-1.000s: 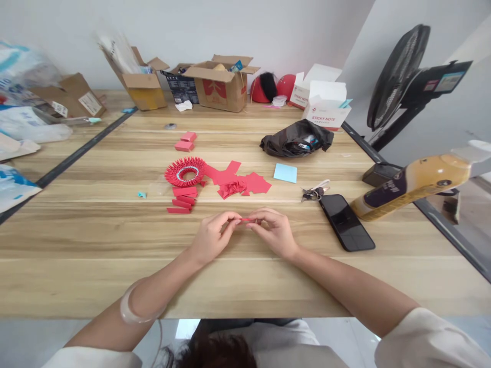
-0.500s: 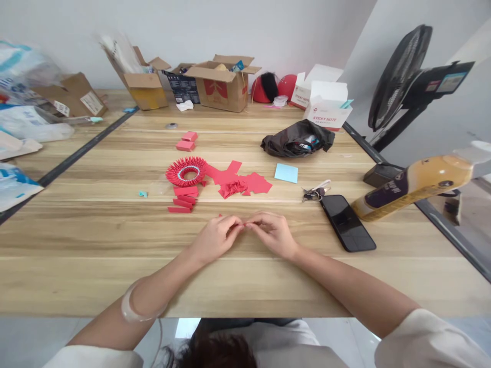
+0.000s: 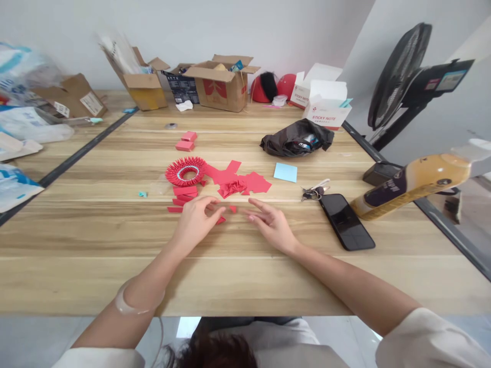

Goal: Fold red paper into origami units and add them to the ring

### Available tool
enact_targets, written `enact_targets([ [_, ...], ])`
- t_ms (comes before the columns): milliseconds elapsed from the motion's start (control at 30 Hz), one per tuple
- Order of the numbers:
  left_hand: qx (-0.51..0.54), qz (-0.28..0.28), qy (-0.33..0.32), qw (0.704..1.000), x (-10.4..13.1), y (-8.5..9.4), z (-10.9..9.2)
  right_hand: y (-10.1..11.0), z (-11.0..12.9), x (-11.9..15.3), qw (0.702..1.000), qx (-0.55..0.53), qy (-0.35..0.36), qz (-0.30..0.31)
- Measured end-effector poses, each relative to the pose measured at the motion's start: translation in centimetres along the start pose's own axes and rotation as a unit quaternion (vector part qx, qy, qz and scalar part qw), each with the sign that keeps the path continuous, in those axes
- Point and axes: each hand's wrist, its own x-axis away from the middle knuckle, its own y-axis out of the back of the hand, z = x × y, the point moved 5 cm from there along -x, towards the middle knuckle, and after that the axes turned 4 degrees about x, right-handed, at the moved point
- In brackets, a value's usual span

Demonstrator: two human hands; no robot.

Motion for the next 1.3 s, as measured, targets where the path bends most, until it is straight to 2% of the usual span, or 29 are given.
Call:
enact_targets([
  [167,0.014,0.101,0.028,0.994,0.3,-1.2,1.0,0.1,-0.1,0.1,1.000,0.010,-0.017,0.002],
  [300,0.059,0.131,0.017,0.989,0.5,-2.0,0.9,0.1,-0.4,0.1,1.000,0.001,-0.030,-0.005],
  [367,0.070,0.125,0.000,0.990,0.4,-2.1,0.6,0.0,-0.4,0.0,1.000,0.004,-0.029,-0.004],
  [433,0.047,0.084,-0.015,0.995,0.2,-1.7,0.4,0.0,-0.4,0.0,1.000,0.010,-0.023,-0.003],
  [500,-0.014,0.030,-0.031,0.999,-0.2,-0.9,0.4,0.1,-0.4,0.0,1.000,0.020,-0.018,-0.002],
  [567,-0.094,0.006,-0.042,0.995,-0.5,0.0,0.7,0.1,-0.4,0.0,0.999,0.032,-0.013,0.000],
  [700,-0.243,0.051,0.021,0.968,-0.9,1.4,2.6,0.1,-0.4,0.0,0.999,0.050,-0.012,0.003],
  [800,-0.308,0.082,0.058,0.946,-0.7,2.1,3.7,0.1,-0.4,0.1,0.998,0.058,-0.015,0.004],
  [900,-0.311,0.092,0.073,0.943,-0.5,2.3,3.9,0.1,-0.4,0.1,0.998,0.062,-0.017,0.008],
  [1033,-0.279,0.090,0.073,0.953,-0.5,2.2,3.4,0.1,-0.4,0.1,0.998,0.064,-0.018,0.008],
  [1200,-0.254,0.046,0.055,0.965,-0.7,2.4,2.9,0.1,-0.4,0.2,0.997,0.070,-0.017,0.010],
  [1300,-0.281,0.035,0.072,0.956,-0.6,2.4,3.2,0.0,-0.5,0.2,0.997,0.070,-0.017,0.015],
])
